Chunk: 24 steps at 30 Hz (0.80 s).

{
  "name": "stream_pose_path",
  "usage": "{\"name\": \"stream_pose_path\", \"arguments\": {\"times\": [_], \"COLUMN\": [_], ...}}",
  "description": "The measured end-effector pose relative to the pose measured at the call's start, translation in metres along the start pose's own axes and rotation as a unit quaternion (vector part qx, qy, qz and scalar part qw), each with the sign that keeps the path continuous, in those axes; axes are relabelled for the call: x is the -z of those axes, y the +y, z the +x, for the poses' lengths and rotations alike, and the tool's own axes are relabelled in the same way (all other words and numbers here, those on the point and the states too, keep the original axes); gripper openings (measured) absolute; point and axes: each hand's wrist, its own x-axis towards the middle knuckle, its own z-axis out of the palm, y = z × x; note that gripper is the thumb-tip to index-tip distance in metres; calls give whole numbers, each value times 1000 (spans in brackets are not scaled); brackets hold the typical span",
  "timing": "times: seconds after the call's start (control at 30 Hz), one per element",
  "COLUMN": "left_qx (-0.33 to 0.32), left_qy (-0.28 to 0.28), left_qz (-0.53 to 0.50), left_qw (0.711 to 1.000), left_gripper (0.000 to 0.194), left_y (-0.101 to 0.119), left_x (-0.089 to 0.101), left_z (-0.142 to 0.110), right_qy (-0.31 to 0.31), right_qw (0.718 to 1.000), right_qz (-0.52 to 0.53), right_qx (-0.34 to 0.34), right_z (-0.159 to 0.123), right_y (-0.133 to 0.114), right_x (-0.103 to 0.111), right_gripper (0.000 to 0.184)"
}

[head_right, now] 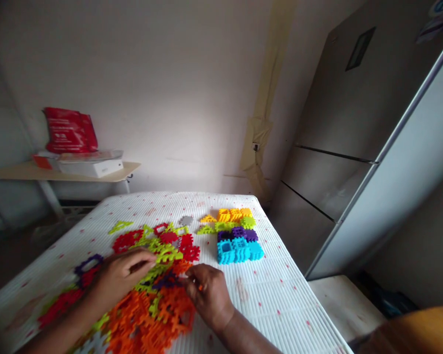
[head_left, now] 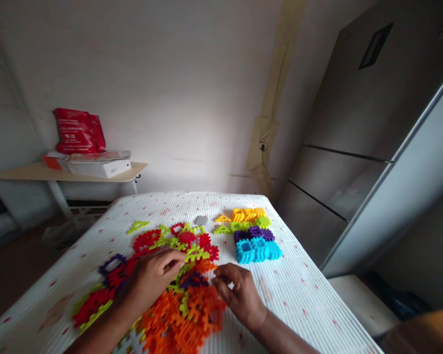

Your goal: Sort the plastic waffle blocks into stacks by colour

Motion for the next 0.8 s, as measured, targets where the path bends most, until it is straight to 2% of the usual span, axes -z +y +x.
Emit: {"name": "stream_pose_path", "arguments": {"times": [0.13, 0.23, 0.33, 0.5, 0.8], "left_qx": [29, 31, 37, 43, 52], "left_qy": [-41, -61, -90, -148, -194], "left_qz": [88, 117, 142, 168, 181], "left_qw": [995, 991, 985, 974, 963], "left_gripper": [19, 19, 19, 24, 28], "left_y": [11, 14, 12, 6, -4], "left_x": [-16, -42, -68, -94, -111], "left_z": [52, 84, 105, 121, 128], "right_qy": [-20, -40, -52, -46, -55], "right_qw": [999, 998, 996, 997, 998], "right_qz": [-36, -53, -58, -54, -33], "right_qx": [-11, -21, -36, -29, -25], "right_z": [-25, -44, -52, -48, -47], "right_y": [19, 35, 44, 51, 60], "right_x": [25, 35, 38, 32, 28], "right_gripper": [19, 23, 25, 29, 25]}}
